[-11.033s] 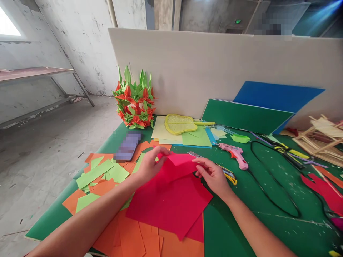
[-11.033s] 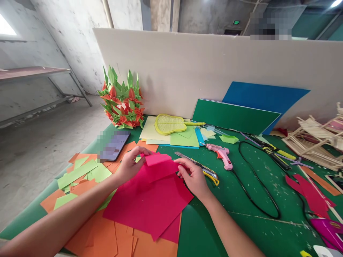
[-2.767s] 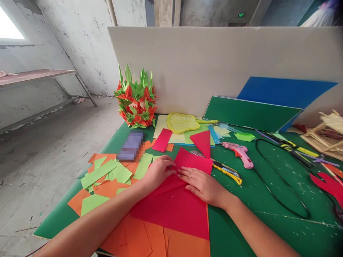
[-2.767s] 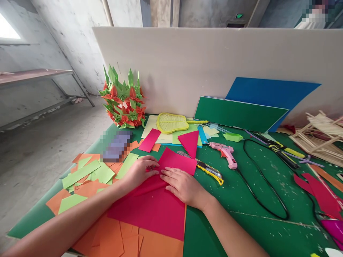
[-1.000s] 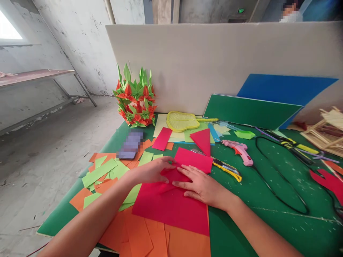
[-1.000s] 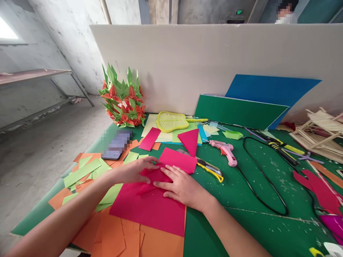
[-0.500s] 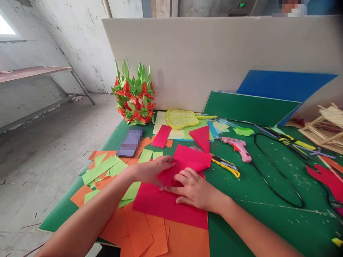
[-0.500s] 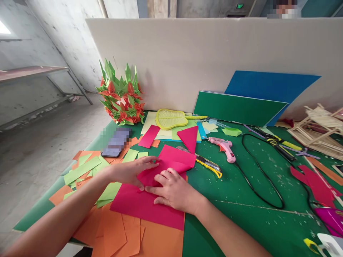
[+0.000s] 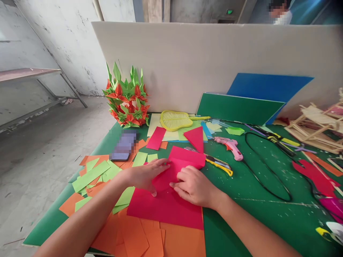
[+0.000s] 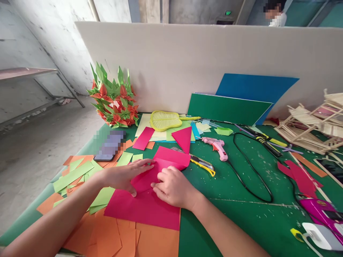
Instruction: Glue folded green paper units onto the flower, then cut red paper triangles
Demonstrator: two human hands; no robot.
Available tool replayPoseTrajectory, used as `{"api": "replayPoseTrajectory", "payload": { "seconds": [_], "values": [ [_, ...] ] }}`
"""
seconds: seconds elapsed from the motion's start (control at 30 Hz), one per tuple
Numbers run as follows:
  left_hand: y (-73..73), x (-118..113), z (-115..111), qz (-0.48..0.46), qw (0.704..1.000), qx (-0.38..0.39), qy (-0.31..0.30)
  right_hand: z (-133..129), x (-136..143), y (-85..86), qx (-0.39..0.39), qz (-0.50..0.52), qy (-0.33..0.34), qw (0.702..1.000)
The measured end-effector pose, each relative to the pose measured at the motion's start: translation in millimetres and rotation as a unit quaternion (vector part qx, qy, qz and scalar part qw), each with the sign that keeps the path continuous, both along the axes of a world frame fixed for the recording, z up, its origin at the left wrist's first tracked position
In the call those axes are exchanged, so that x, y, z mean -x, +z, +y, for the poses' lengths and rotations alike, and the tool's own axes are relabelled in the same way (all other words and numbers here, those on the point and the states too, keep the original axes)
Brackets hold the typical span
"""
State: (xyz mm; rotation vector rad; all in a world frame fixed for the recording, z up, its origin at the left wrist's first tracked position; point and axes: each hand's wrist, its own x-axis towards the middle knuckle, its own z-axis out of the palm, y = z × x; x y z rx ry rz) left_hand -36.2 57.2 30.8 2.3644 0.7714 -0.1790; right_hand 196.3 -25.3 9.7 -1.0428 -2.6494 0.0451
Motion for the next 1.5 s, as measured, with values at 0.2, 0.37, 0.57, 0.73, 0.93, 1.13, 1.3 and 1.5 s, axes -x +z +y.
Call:
{"api": "replayPoseTrajectory", "payload": {
  "seconds": [0.2,0.37,0.57,0.73,0.93,1.13,1.3,1.5],
  "values": [
    [0.2,1,0,-0.015,1.0,0.002,-0.009,16,-64,3.9,0.009,0.003,-0.109,0.994],
    [3.5,-1,-1,0.011,1.0,0.0,-0.012,22,-95,5.7,0.033,-0.012,-0.124,0.992],
    [3.4,-2,-1,0.035,0.999,0.003,-0.015,10,-53,3.0,-0.043,0.004,-0.07,0.997],
    [-0.8,0,0,-0.005,1.0,-0.007,-0.019,-3,-3,-5.7,0.02,-0.027,0.038,0.999],
    [4.4,-3,-1,0.019,1.0,0.003,-0.008,-2,-20,3.2,0.046,-0.015,-0.069,0.996],
    [9.7,-4,-1,0.024,1.0,0.007,-0.016,1,-75,22.7,0.158,-0.039,-0.257,0.953],
    [8.9,-3,-1,0.031,0.999,0.012,-0.014,2,-78,27.0,0.193,-0.015,-0.292,0.936],
    [8.9,-3,-2,0.018,1.0,0.015,-0.021,6,-72,19.4,0.147,-0.004,-0.311,0.939]
  ]
}}
